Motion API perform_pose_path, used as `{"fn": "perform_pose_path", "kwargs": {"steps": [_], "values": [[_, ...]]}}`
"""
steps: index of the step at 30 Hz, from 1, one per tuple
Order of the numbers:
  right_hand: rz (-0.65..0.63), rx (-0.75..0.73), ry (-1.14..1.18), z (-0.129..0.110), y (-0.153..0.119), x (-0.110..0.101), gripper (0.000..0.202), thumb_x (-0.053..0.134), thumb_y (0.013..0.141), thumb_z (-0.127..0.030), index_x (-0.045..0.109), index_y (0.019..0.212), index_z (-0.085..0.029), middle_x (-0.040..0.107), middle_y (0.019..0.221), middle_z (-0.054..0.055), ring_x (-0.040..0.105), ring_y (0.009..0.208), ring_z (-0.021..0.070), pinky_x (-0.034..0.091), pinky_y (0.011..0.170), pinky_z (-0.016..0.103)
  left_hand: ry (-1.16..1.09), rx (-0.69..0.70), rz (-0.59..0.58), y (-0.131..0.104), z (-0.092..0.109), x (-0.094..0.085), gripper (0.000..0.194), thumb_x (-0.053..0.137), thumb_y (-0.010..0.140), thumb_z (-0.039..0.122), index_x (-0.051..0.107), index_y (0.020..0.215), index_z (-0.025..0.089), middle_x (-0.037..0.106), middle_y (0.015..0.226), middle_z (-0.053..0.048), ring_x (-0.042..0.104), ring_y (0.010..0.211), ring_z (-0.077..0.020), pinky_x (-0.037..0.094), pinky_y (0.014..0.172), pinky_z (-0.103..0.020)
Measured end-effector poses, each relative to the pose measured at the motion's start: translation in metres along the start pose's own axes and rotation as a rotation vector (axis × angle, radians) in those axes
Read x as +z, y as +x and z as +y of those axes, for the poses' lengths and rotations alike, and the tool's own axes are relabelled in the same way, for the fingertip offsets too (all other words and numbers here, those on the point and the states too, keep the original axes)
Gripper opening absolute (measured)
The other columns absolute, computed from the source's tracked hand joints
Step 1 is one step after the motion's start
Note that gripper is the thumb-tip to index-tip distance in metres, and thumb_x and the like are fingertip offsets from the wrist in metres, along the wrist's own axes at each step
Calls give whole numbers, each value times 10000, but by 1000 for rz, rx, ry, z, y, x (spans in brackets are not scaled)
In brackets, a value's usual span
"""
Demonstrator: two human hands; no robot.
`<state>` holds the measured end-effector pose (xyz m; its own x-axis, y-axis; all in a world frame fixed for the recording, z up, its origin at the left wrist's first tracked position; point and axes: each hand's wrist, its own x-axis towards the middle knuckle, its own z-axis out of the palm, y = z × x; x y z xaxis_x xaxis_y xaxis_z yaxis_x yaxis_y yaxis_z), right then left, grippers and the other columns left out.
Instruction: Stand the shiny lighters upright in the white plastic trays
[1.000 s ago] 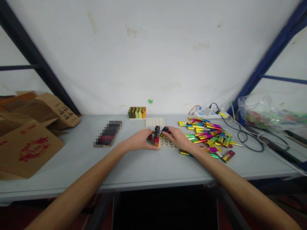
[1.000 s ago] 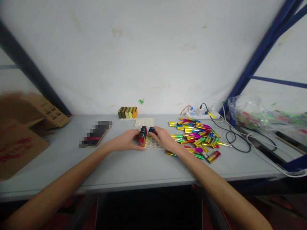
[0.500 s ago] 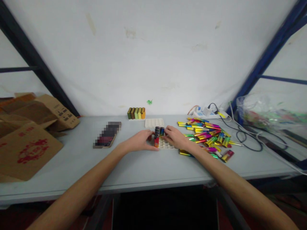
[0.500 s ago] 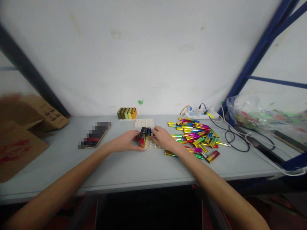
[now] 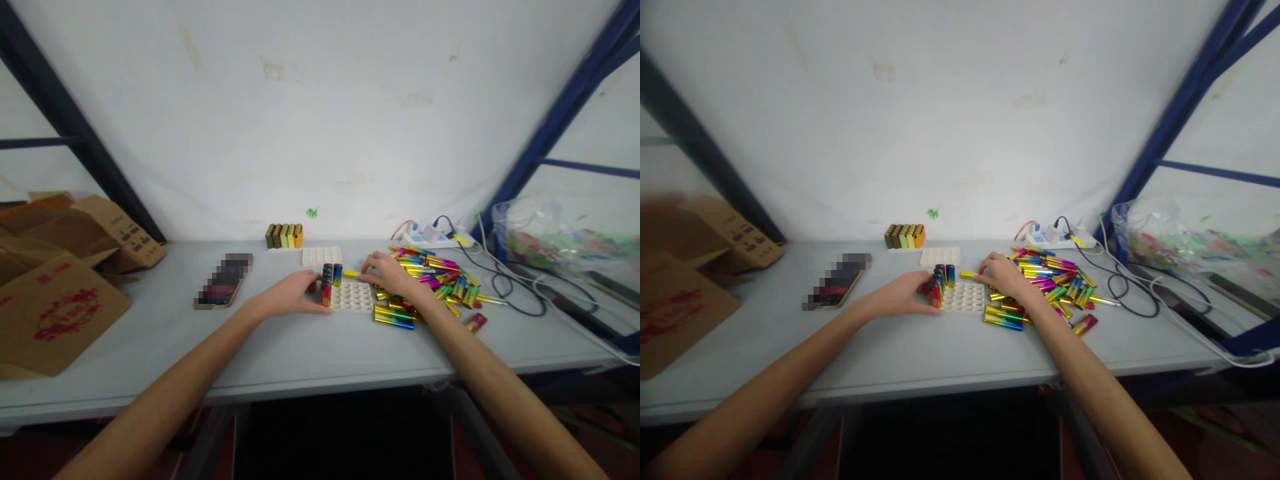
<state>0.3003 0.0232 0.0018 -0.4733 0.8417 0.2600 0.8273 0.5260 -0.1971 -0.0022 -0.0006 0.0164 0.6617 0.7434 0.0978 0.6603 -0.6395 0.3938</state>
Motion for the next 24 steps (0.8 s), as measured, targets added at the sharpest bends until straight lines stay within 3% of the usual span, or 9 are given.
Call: {"fn": "perform_pose_path", "kwargs": {"steps": [3,7,11,15,24], "values": [[-27,14,-4,1,-2,0,195,679,950,-364,711,962,-172,698,1002,110,652,930,237,470,835,314,4,2,0,0,0,0,701,744,686,767,655,1028,161,672,919,-70,616,798,-259,441,692,-319],[93,112,58,-1,-5,-2,193,638,968,-336,639,1071,-172,722,905,83,642,777,217,445,711,300,-1,10,1,0,0,0,710,740,696,765,658,1058,159,679,952,-80,622,830,-267,452,719,-326],[231,127,334,-10,-5,-8,261,625,967,-441,626,1056,-196,691,740,20,618,635,181,427,609,271,1,-2,-8,0,2,-1,706,745,695,758,657,1056,157,680,959,-85,623,823,-268,455,722,-331],[280,121,653,-22,-4,-16,397,668,901,-567,670,993,-182,655,675,9,622,599,169,445,552,261,1,-4,-10,0,3,-2,701,747,693,754,655,1042,153,676,949,-84,623,820,-270,454,717,-333],[342,125,657,-26,-3,-17,441,684,874,-598,740,978,-174,633,697,12,541,613,147,411,547,262,-16,-14,-4,-1,3,-2,689,744,690,750,654,1040,164,674,949,-78,622,814,-263,447,700,-324]]}}
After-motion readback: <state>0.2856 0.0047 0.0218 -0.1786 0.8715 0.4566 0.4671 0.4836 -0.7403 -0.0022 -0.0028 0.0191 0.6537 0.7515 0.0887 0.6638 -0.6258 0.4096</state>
